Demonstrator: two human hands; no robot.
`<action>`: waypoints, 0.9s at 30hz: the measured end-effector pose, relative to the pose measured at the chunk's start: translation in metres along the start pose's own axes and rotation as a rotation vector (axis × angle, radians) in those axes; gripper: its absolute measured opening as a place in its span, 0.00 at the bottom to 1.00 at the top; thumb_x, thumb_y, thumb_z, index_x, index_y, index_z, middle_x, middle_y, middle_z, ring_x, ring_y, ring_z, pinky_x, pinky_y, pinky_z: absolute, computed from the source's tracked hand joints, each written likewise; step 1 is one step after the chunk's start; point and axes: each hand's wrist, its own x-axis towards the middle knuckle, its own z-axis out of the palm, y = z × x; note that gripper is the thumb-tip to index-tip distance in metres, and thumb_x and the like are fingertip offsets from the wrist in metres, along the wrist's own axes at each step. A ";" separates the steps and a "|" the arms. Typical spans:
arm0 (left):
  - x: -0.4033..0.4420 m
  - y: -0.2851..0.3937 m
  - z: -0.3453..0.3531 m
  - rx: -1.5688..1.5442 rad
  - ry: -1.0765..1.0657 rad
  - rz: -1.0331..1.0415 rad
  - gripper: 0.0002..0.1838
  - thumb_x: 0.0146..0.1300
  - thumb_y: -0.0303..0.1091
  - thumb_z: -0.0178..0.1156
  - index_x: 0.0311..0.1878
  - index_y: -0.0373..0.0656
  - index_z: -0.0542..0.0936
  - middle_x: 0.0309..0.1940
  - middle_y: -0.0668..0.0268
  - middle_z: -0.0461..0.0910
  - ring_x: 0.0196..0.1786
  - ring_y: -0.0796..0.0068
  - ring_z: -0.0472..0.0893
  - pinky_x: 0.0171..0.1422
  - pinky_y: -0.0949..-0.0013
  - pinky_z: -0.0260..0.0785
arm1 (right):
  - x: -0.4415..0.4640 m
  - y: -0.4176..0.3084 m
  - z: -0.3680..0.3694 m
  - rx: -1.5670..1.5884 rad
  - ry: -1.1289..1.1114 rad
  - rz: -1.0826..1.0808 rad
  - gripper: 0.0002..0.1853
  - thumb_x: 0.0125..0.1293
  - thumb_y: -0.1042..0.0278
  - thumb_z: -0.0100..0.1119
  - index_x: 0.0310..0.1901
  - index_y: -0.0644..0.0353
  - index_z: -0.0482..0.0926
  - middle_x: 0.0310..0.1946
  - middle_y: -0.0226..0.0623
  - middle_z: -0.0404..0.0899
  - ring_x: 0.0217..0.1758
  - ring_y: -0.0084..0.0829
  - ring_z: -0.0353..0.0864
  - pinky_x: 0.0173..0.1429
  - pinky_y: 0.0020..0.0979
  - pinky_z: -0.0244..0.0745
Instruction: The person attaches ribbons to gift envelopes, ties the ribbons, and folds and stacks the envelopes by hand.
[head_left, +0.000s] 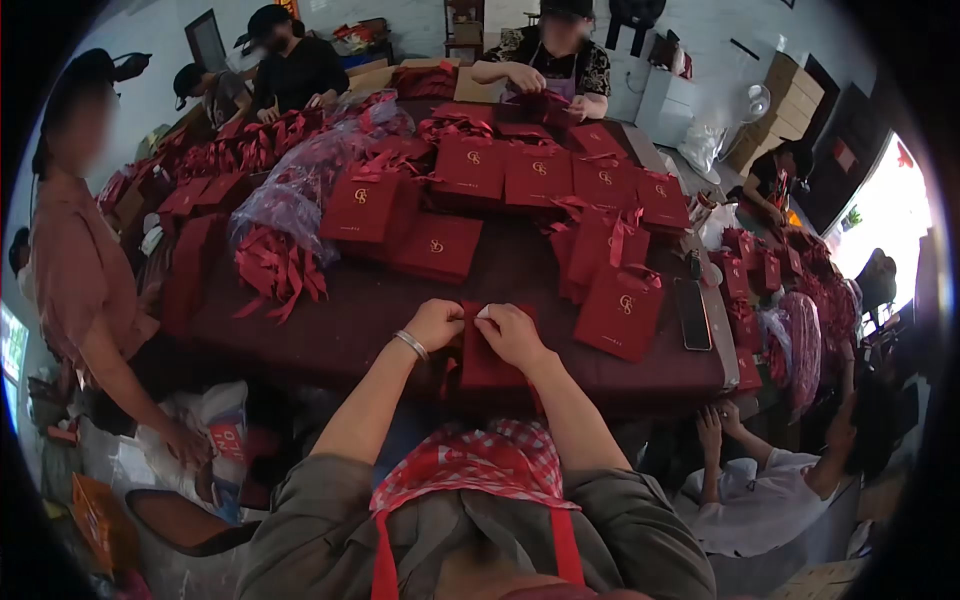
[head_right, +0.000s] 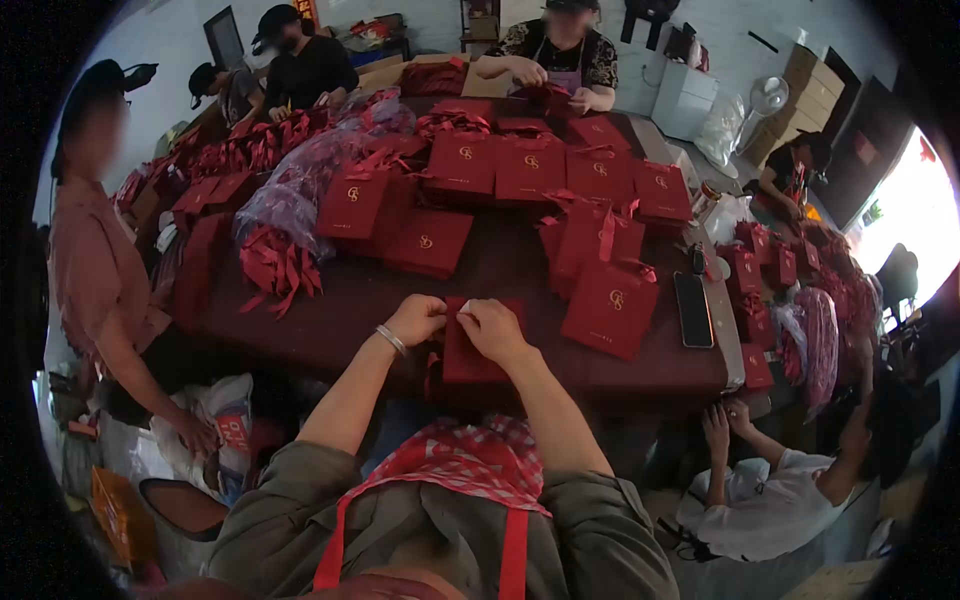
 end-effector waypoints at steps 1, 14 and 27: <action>-0.003 0.009 0.000 0.010 0.008 -0.049 0.03 0.59 0.21 0.54 0.33 0.34 0.77 0.25 0.64 0.79 0.28 0.75 0.80 0.33 0.71 0.73 | 0.000 0.000 -0.001 0.004 0.016 0.011 0.07 0.59 0.65 0.57 0.32 0.59 0.77 0.28 0.42 0.77 0.37 0.44 0.76 0.42 0.41 0.71; -0.018 0.014 -0.038 0.382 0.085 -0.126 0.06 0.56 0.26 0.60 0.34 0.32 0.79 0.25 0.61 0.81 0.25 0.74 0.81 0.29 0.72 0.73 | -0.002 0.001 -0.010 0.165 -0.031 0.122 0.08 0.57 0.68 0.57 0.36 0.59 0.80 0.30 0.42 0.80 0.38 0.42 0.77 0.44 0.38 0.72; -0.051 -0.015 -0.051 0.672 0.416 0.026 0.08 0.56 0.38 0.60 0.35 0.45 0.82 0.31 0.58 0.81 0.37 0.58 0.80 0.42 0.61 0.72 | 0.005 0.019 -0.018 0.477 -0.263 0.325 0.13 0.62 0.71 0.58 0.47 0.66 0.78 0.36 0.30 0.80 0.40 0.17 0.75 0.46 0.22 0.71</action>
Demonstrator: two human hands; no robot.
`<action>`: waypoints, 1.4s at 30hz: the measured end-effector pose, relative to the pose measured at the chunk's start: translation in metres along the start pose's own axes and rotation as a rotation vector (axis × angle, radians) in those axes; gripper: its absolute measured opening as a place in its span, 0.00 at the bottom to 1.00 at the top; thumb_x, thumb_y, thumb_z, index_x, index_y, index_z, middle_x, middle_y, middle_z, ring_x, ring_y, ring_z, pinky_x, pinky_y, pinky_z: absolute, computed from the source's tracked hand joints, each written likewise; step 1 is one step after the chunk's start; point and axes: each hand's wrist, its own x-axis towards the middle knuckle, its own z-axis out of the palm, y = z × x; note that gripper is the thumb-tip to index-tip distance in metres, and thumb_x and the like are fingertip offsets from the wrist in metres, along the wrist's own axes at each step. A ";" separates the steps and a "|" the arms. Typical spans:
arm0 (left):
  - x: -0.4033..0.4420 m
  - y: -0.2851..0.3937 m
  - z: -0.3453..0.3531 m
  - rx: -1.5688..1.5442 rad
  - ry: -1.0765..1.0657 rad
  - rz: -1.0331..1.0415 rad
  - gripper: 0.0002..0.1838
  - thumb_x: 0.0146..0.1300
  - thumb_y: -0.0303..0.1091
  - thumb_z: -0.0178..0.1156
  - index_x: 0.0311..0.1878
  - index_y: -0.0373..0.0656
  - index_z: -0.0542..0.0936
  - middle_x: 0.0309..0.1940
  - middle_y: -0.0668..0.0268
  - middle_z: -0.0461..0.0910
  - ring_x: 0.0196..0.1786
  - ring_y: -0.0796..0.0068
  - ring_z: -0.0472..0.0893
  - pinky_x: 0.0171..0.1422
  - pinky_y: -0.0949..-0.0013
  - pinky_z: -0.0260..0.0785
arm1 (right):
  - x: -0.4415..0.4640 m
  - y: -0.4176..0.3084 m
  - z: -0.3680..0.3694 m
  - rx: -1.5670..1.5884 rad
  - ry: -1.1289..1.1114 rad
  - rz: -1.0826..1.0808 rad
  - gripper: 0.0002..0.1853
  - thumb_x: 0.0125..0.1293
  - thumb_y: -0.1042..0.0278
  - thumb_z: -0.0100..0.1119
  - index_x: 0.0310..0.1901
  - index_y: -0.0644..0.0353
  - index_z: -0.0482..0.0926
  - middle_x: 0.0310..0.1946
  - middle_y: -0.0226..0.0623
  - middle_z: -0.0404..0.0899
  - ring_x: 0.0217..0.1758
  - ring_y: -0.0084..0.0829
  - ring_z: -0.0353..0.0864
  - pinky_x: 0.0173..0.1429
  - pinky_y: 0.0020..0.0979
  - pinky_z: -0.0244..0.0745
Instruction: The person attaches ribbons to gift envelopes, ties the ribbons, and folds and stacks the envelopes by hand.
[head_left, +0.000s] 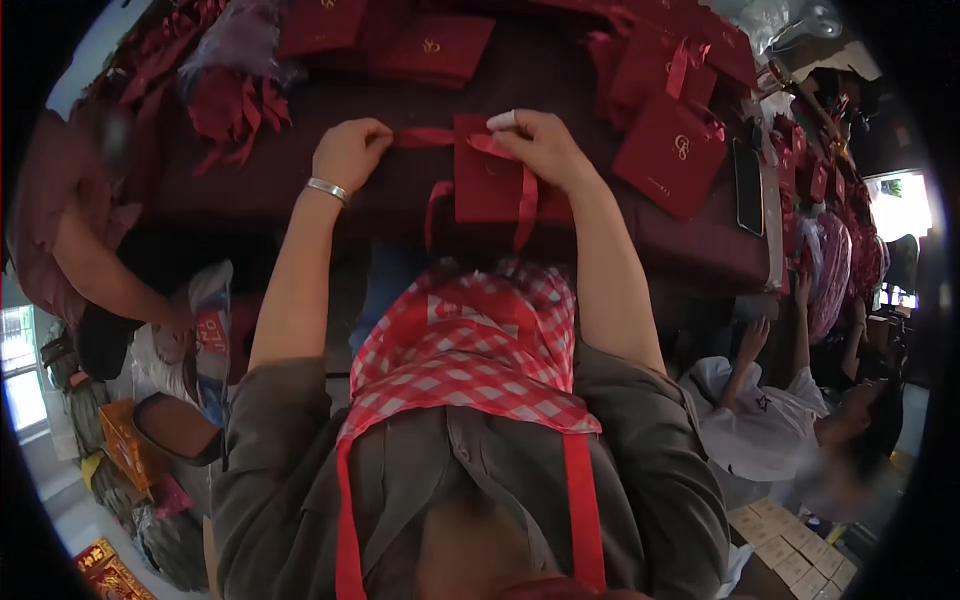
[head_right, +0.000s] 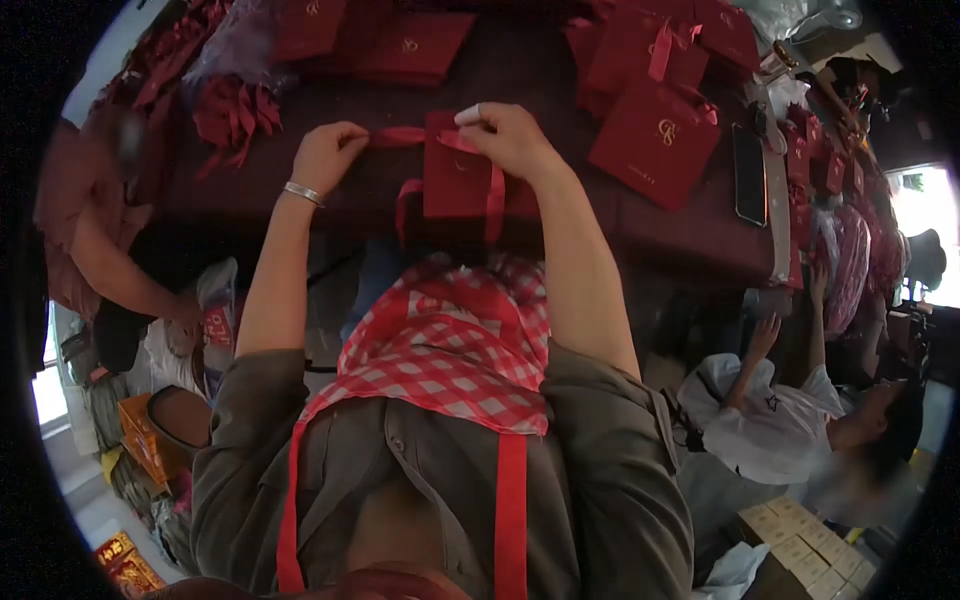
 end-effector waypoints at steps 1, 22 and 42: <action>-0.004 0.001 0.005 -0.010 -0.018 -0.018 0.08 0.56 0.38 0.60 0.35 0.45 0.82 0.31 0.58 0.81 0.37 0.58 0.80 0.42 0.61 0.72 | -0.002 -0.003 0.000 0.038 -0.009 0.035 0.13 0.62 0.71 0.57 0.47 0.66 0.78 0.36 0.30 0.80 0.40 0.17 0.75 0.45 0.21 0.71; -0.054 0.141 0.064 0.123 -0.092 0.405 0.16 0.52 0.48 0.62 0.41 0.51 0.78 0.37 0.64 0.74 0.41 0.63 0.75 0.43 0.61 0.68 | 0.005 0.004 -0.004 -0.014 0.002 -0.020 0.12 0.60 0.72 0.58 0.45 0.66 0.77 0.35 0.34 0.80 0.39 0.21 0.76 0.44 0.24 0.72; -0.063 0.106 0.049 -1.337 -0.391 -0.277 0.19 0.59 0.22 0.57 0.54 0.39 0.68 0.36 0.67 0.76 0.31 0.77 0.78 0.36 0.74 0.73 | 0.015 0.016 -0.007 -0.064 0.019 -0.145 0.09 0.60 0.75 0.56 0.42 0.65 0.78 0.35 0.28 0.79 0.38 0.17 0.75 0.43 0.21 0.71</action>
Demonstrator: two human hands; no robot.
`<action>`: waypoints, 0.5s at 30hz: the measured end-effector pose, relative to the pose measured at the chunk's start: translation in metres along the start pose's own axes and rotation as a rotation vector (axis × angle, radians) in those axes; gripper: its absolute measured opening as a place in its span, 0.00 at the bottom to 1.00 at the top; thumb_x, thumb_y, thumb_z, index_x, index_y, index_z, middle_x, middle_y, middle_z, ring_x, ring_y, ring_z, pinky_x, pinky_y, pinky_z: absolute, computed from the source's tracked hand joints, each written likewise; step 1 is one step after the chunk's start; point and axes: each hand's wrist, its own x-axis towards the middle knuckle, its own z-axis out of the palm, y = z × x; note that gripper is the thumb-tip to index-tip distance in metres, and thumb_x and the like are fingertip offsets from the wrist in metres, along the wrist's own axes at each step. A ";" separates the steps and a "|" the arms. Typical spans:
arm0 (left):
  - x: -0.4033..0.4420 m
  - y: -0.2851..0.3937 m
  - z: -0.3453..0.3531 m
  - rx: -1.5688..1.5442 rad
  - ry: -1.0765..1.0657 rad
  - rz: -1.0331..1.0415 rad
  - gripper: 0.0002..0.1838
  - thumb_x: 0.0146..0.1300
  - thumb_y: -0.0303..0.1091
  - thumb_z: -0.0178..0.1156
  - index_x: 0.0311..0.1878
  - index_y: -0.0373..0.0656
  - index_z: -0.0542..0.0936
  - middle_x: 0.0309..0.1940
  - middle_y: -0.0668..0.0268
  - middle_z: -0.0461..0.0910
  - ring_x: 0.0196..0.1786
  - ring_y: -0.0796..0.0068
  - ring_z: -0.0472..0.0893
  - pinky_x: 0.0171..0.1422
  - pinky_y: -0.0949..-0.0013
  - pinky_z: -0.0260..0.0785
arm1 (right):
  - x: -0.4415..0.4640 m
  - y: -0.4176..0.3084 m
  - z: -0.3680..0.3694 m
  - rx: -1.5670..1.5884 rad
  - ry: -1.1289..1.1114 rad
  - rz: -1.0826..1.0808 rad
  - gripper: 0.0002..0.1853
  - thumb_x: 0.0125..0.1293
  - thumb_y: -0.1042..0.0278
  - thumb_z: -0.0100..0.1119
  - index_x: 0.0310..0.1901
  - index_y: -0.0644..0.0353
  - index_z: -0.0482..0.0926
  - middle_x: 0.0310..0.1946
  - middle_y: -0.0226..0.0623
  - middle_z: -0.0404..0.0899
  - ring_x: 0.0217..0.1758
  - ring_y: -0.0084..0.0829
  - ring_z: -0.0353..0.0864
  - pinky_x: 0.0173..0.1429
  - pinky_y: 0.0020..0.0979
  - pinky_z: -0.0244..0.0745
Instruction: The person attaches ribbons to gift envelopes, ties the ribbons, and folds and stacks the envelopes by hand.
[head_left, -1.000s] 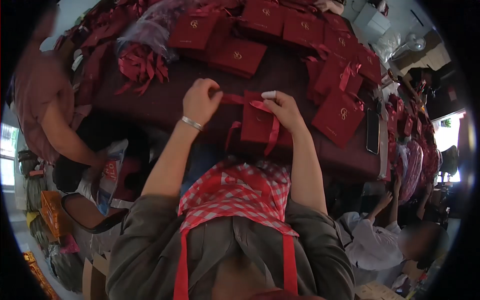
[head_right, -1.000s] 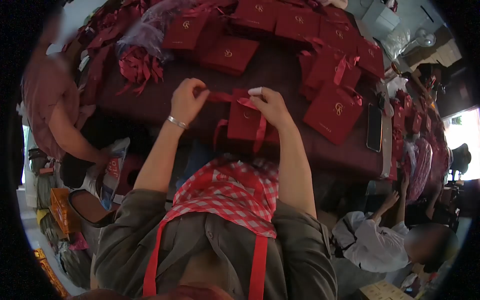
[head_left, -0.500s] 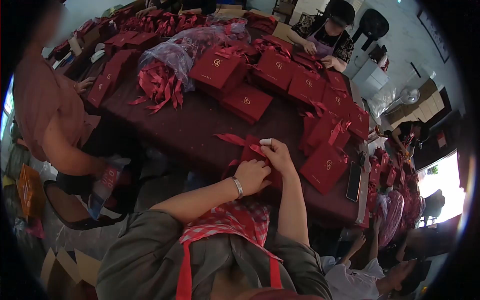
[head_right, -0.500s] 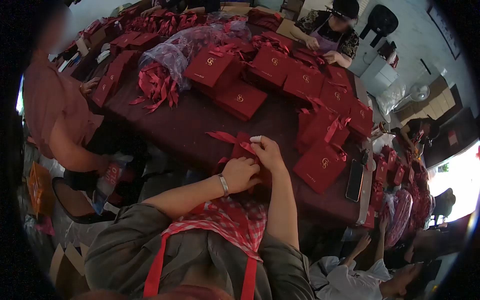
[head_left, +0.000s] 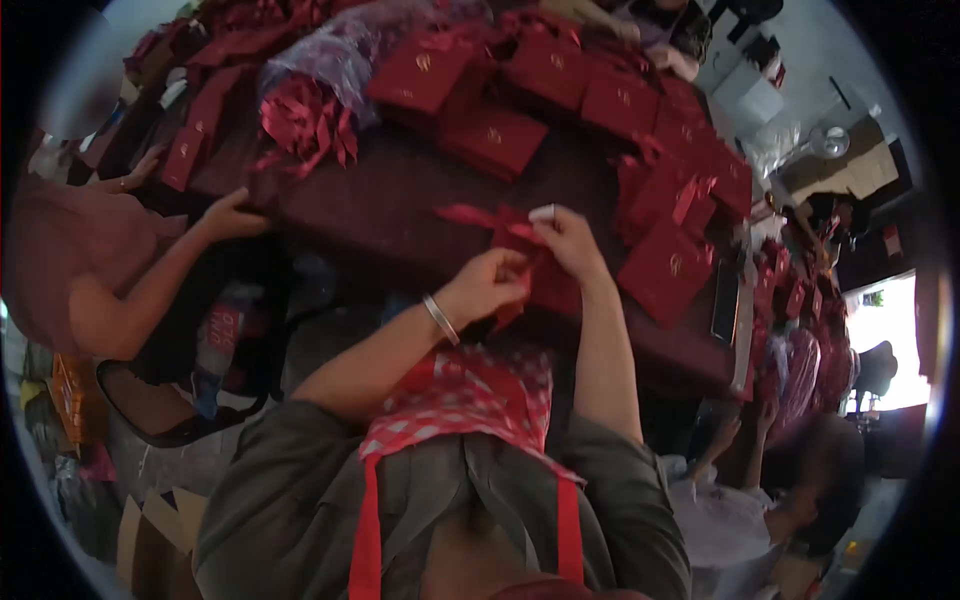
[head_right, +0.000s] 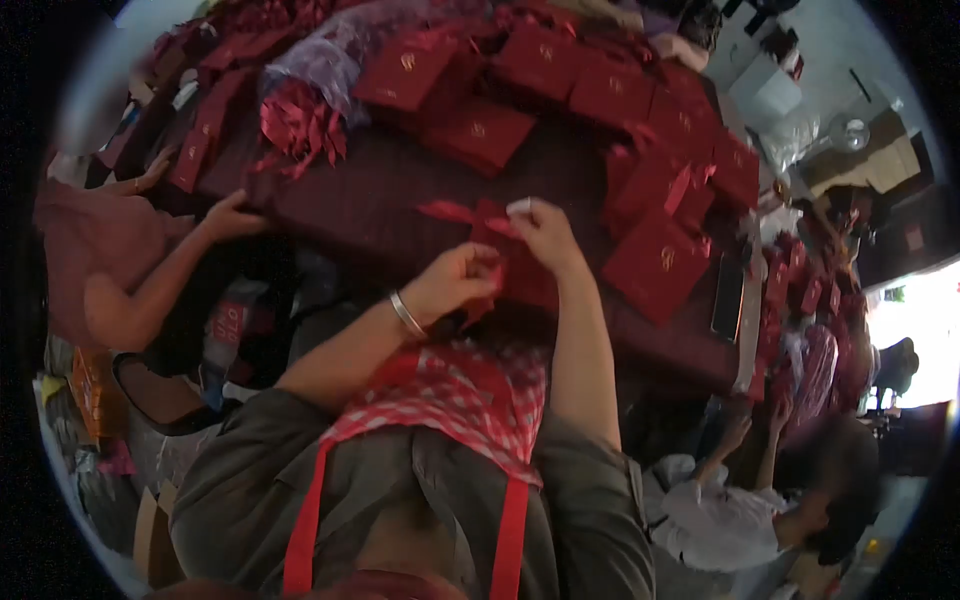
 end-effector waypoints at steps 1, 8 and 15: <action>-0.008 0.003 0.004 -0.083 0.047 -0.107 0.21 0.59 0.21 0.57 0.56 0.39 0.67 0.33 0.68 0.76 0.30 0.79 0.77 0.35 0.77 0.72 | 0.001 -0.001 -0.002 -0.041 -0.015 0.013 0.09 0.61 0.75 0.56 0.43 0.65 0.78 0.36 0.29 0.79 0.39 0.17 0.74 0.43 0.21 0.71; -0.044 -0.031 -0.013 0.006 -0.031 -0.072 0.06 0.64 0.29 0.56 0.42 0.40 0.75 0.28 0.71 0.77 0.28 0.84 0.77 0.31 0.81 0.69 | 0.000 -0.019 0.000 0.136 -0.027 0.207 0.11 0.62 0.75 0.55 0.45 0.65 0.77 0.33 0.28 0.79 0.36 0.17 0.75 0.42 0.20 0.70; -0.050 -0.026 -0.021 0.283 0.027 -0.072 0.08 0.66 0.34 0.54 0.39 0.39 0.76 0.25 0.72 0.76 0.25 0.86 0.74 0.29 0.80 0.67 | -0.005 -0.026 0.002 -0.264 0.081 0.026 0.10 0.61 0.74 0.56 0.44 0.64 0.78 0.32 0.33 0.79 0.34 0.20 0.76 0.40 0.20 0.70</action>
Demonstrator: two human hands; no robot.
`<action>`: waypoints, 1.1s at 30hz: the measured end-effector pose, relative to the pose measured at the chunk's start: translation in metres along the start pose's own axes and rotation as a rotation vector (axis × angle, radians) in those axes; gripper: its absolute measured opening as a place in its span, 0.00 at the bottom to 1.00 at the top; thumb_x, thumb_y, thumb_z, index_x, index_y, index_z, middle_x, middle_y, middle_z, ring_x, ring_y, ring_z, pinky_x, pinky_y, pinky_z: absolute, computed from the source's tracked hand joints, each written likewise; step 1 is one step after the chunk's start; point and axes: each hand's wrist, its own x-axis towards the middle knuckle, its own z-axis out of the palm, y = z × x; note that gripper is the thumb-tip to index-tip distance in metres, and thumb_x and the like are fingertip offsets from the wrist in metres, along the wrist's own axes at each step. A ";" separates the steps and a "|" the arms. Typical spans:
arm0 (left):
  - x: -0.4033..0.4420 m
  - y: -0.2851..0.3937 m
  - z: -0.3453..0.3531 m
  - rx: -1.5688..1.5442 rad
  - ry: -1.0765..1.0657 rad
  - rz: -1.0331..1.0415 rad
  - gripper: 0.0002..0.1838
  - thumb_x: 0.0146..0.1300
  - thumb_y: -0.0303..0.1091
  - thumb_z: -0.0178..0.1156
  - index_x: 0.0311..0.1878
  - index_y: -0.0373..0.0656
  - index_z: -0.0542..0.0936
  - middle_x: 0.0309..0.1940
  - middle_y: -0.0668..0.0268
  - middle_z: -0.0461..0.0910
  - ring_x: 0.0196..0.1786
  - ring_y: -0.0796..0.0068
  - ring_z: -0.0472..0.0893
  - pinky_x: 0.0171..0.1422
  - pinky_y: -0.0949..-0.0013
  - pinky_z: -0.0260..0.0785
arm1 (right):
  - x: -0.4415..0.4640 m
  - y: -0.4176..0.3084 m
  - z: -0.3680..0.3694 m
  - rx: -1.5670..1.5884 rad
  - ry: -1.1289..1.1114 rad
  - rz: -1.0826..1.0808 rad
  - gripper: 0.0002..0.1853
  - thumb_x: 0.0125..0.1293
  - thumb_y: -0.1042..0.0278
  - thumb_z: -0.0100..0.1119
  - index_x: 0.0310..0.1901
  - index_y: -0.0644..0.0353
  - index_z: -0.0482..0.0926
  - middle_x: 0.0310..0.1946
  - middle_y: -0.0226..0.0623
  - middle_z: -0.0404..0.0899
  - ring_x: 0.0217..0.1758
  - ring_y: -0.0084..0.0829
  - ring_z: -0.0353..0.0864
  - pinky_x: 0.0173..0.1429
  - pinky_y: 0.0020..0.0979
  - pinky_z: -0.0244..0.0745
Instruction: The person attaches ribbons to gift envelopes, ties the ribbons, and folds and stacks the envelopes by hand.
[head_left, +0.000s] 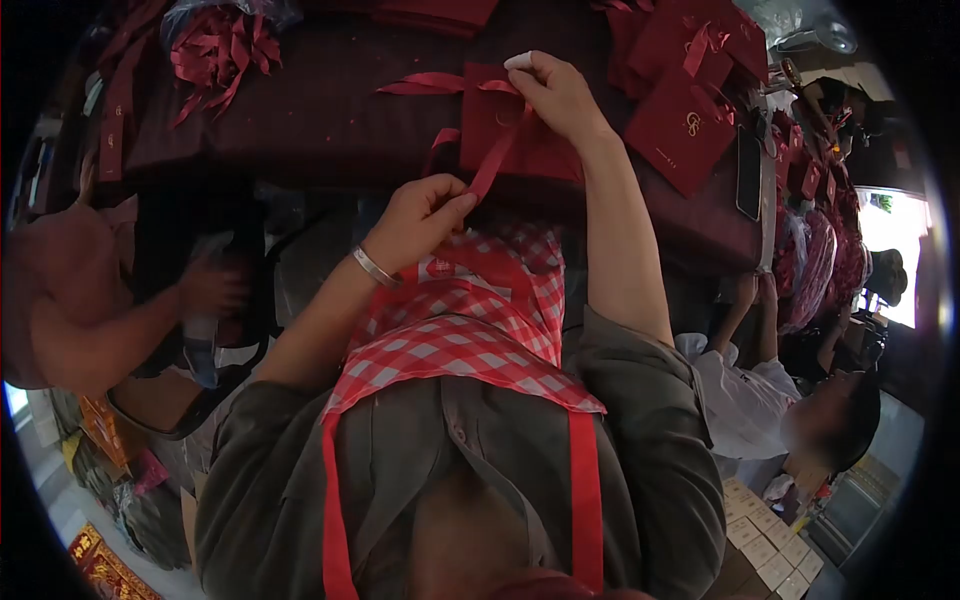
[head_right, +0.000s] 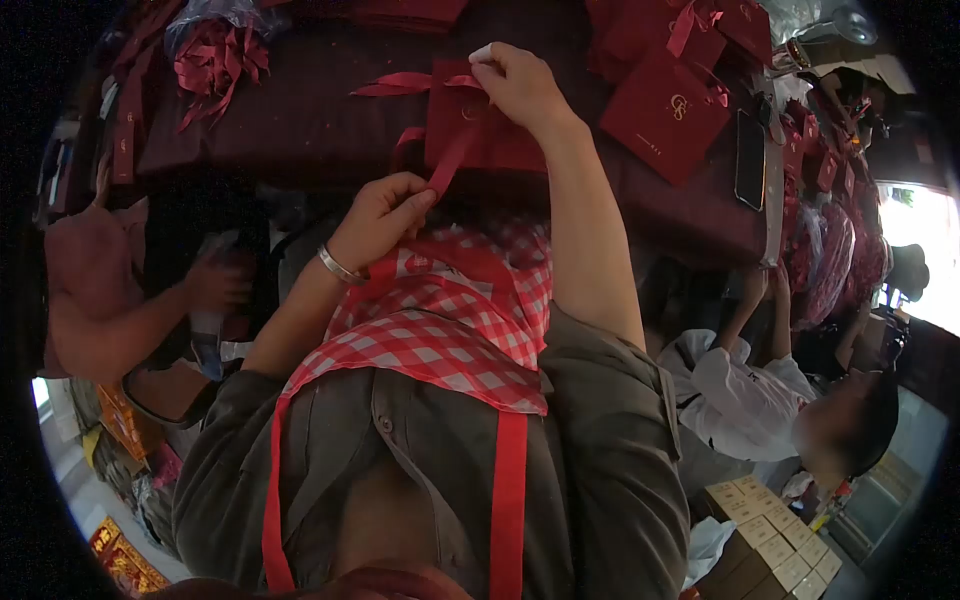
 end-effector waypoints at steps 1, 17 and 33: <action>0.001 0.005 0.003 0.065 0.013 0.055 0.08 0.66 0.34 0.54 0.38 0.39 0.77 0.24 0.72 0.76 0.25 0.86 0.74 0.28 0.81 0.66 | -0.004 -0.008 -0.002 -0.343 0.121 -0.189 0.09 0.60 0.74 0.57 0.43 0.64 0.78 0.31 0.35 0.78 0.33 0.22 0.76 0.39 0.21 0.70; 0.015 0.015 0.009 -0.429 -0.120 -0.048 0.09 0.64 0.35 0.58 0.42 0.42 0.73 0.29 0.72 0.76 0.28 0.85 0.74 0.31 0.82 0.65 | -0.098 -0.084 -0.007 -0.153 -0.180 -0.327 0.14 0.56 0.72 0.61 0.44 0.65 0.76 0.27 0.41 0.74 0.30 0.40 0.74 0.34 0.34 0.70; 0.022 0.028 -0.011 -0.280 0.228 -0.039 0.18 0.64 0.33 0.57 0.57 0.44 0.71 0.47 0.70 0.76 0.45 0.79 0.78 0.43 0.76 0.71 | -0.070 -0.020 0.017 -0.132 0.112 -0.282 0.05 0.58 0.73 0.60 0.35 0.63 0.78 0.29 0.39 0.77 0.34 0.36 0.77 0.38 0.32 0.72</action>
